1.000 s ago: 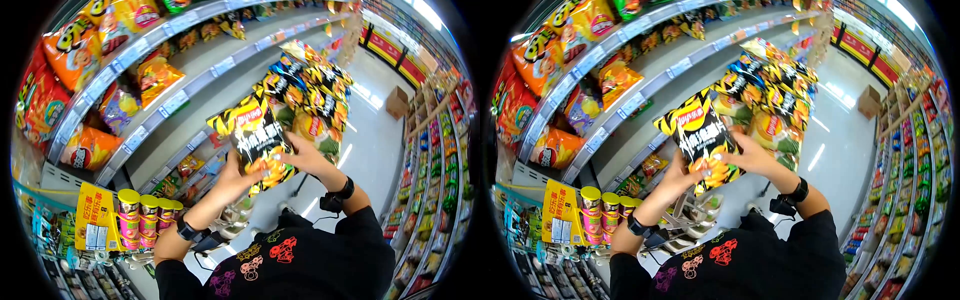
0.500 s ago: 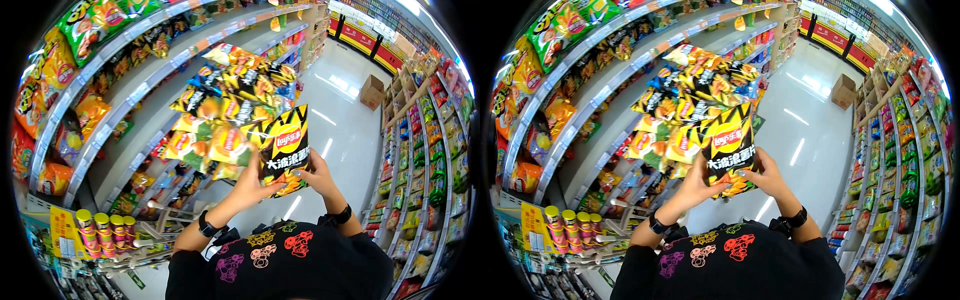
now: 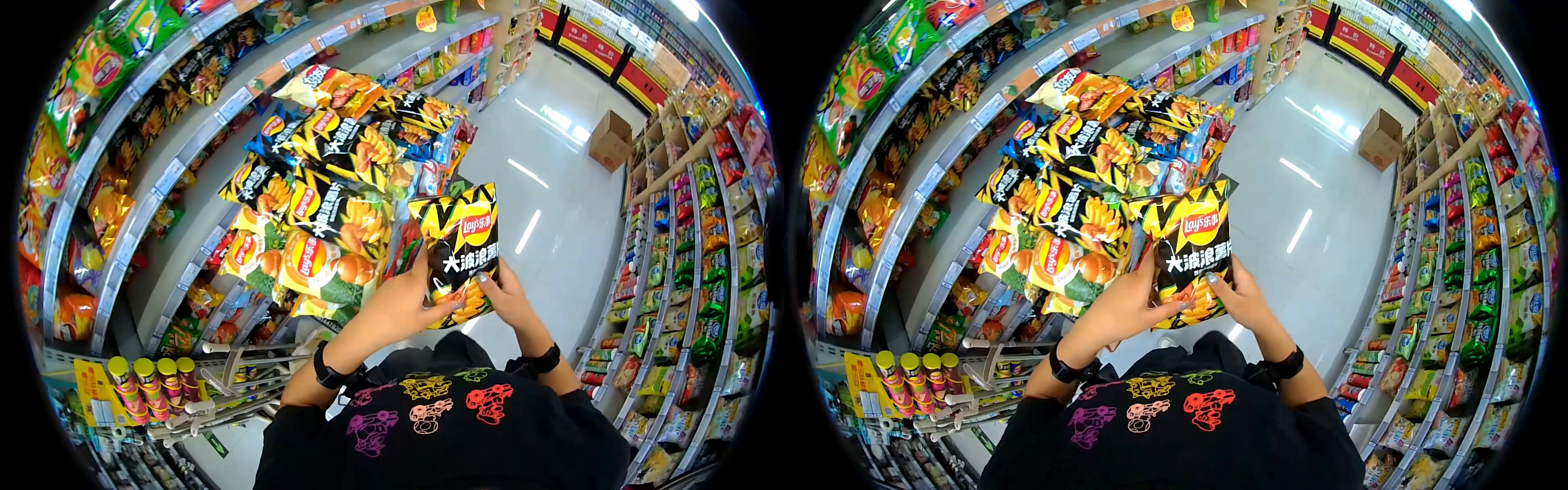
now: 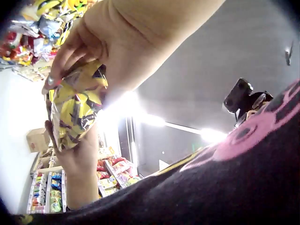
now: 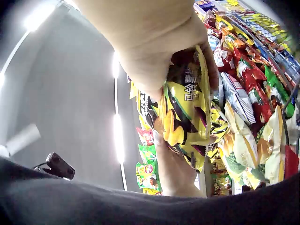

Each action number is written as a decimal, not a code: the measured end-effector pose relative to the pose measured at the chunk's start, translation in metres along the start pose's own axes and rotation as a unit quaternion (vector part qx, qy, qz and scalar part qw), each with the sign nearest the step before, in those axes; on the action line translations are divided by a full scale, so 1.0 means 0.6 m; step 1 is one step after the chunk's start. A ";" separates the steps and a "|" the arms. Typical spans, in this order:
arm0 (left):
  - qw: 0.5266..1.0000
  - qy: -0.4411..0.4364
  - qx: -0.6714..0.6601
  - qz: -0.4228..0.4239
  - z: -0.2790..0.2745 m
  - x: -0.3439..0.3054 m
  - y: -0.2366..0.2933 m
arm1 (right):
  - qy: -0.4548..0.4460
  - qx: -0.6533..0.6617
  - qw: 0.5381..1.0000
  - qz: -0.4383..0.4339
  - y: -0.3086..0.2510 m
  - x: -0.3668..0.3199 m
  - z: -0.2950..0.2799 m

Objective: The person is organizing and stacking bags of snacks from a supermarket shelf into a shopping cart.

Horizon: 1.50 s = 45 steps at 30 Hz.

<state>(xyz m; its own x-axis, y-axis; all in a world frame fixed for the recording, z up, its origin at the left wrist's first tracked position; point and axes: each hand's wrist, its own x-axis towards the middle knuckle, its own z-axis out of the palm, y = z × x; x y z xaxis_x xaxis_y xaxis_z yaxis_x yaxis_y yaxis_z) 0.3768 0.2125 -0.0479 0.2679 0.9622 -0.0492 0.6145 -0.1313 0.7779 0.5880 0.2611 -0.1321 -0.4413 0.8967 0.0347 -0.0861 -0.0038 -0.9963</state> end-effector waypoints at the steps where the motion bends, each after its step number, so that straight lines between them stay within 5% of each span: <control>1: 0.999 0.001 0.040 -0.016 -0.004 0.012 0.008 | -0.012 -0.031 0.999 -0.016 -0.009 0.003 -0.004; 6: 0.998 -0.002 0.061 -0.002 -0.010 0.086 0.021 | -0.014 -0.025 1.000 0.006 -0.007 0.064 -0.061; 10: 0.986 0.087 0.135 0.033 0.007 0.164 -0.004 | -0.033 -0.102 0.994 -0.021 -0.008 0.179 -0.132; 14: 0.980 0.187 0.031 -0.058 0.017 0.263 0.018 | -0.116 -0.116 0.983 -0.079 -0.016 0.333 -0.190; 19: 0.904 0.413 0.071 -0.086 0.027 0.368 0.025 | -0.205 -0.190 0.944 -0.175 -0.042 0.517 -0.191; 25: 0.823 0.497 0.180 -0.207 0.024 0.417 0.025 | -0.314 -0.176 0.917 -0.174 -0.041 0.614 -0.131; 29: 0.826 0.457 0.134 -0.300 0.006 0.420 0.035 | -0.342 -0.242 0.889 -0.185 -0.047 0.633 -0.121; 38: 0.850 0.372 0.160 -0.337 -0.014 0.460 0.024 | -0.424 -0.185 0.882 -0.090 -0.028 0.697 -0.144; 45: 0.808 0.385 0.181 -0.408 -0.027 0.473 0.012 | -0.477 -0.215 0.846 -0.108 -0.043 0.722 -0.105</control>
<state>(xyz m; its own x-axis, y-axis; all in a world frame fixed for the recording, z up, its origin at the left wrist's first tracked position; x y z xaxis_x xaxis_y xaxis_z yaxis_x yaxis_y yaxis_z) 0.4451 0.4886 -0.0459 -0.7912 0.6085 0.0600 0.5674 0.6941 0.4430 0.4551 0.6777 -0.0962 -0.9938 0.0913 0.0634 -0.0145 0.4590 -0.8883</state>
